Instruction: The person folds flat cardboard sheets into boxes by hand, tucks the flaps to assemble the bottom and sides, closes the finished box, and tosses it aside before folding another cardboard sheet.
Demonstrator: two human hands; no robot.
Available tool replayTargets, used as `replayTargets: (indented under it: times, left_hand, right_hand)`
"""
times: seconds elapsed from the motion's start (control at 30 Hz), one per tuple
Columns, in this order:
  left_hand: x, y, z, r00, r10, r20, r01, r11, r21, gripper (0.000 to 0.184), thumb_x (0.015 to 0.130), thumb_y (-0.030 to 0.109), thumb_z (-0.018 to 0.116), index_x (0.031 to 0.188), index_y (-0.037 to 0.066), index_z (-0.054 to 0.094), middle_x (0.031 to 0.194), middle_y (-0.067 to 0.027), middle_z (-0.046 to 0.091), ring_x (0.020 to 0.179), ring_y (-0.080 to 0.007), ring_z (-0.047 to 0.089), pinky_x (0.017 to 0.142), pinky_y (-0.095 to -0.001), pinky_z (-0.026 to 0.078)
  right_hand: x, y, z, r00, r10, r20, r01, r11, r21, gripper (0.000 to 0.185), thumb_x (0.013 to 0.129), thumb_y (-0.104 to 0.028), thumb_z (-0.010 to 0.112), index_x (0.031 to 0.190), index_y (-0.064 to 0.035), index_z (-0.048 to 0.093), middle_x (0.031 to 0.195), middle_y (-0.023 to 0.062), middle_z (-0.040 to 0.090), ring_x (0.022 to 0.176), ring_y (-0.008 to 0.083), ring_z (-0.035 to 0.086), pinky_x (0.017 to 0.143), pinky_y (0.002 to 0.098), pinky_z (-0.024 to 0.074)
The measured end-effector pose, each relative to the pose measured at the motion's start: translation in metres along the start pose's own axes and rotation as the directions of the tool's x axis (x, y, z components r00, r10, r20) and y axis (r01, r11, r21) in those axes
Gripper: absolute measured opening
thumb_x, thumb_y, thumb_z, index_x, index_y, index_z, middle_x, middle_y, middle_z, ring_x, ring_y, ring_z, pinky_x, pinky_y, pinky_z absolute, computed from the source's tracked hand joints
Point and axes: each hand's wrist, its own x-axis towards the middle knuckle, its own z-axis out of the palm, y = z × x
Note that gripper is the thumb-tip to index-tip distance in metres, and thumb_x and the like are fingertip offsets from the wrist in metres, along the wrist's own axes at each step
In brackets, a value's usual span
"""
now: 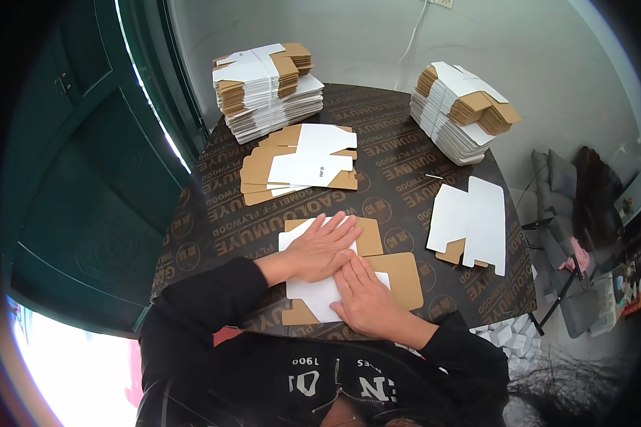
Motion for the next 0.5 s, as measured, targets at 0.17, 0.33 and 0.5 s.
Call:
replayTargets:
  times: [0.17, 0.33, 0.5]
  left_hand:
    - [0.022, -0.005, -0.002, 0.998, 0.039, -0.038, -0.037, 0.997, 0.068, 0.056, 0.102, 0.035, 0.026, 0.148, 0.002, 0.03, 0.156, -0.017, 0.024, 0.147, -0.0314, 0.015, 0.118, -0.051, 0.009]
    - [-0.024, -0.015, -0.009, 0.995, 0.019, -0.094, -0.003, 0.987, 0.163, 0.057, 0.102, 0.036, 0.028, 0.148, 0.003, 0.029, 0.157, -0.0164, 0.024, 0.147, -0.0302, 0.015, 0.118, -0.0515, 0.009]
    - [-0.061, -0.02, -0.013, 0.991, -0.104, -0.08, 0.117, 0.977, 0.178, 0.058, 0.101, 0.035, 0.03, 0.149, 0.004, 0.027, 0.157, -0.0158, 0.023, 0.147, -0.0302, 0.014, 0.118, -0.0522, 0.007]
  right_hand:
    - [-0.002, 0.002, 0.004, 1.0, -0.011, -0.007, 0.011, 1.0, -0.016, 0.061, 0.091, -0.027, 0.056, 0.129, 0.0185, 0.039, 0.141, 0.0397, 0.034, 0.136, 0.0507, 0.028, 0.114, 0.0519, 0.0217]
    - [-0.01, 0.003, 0.004, 1.0, -0.019, -0.015, 0.018, 0.999, -0.027, 0.061, 0.091, -0.027, 0.056, 0.129, 0.0179, 0.04, 0.141, 0.0396, 0.034, 0.137, 0.0498, 0.028, 0.114, 0.0518, 0.0225]
    - [-0.002, -0.004, 0.001, 1.0, 0.008, 0.006, -0.008, 0.996, -0.085, 0.064, 0.09, -0.03, 0.056, 0.129, 0.0178, 0.041, 0.139, 0.0389, 0.036, 0.137, 0.0484, 0.03, 0.115, 0.0497, 0.021]
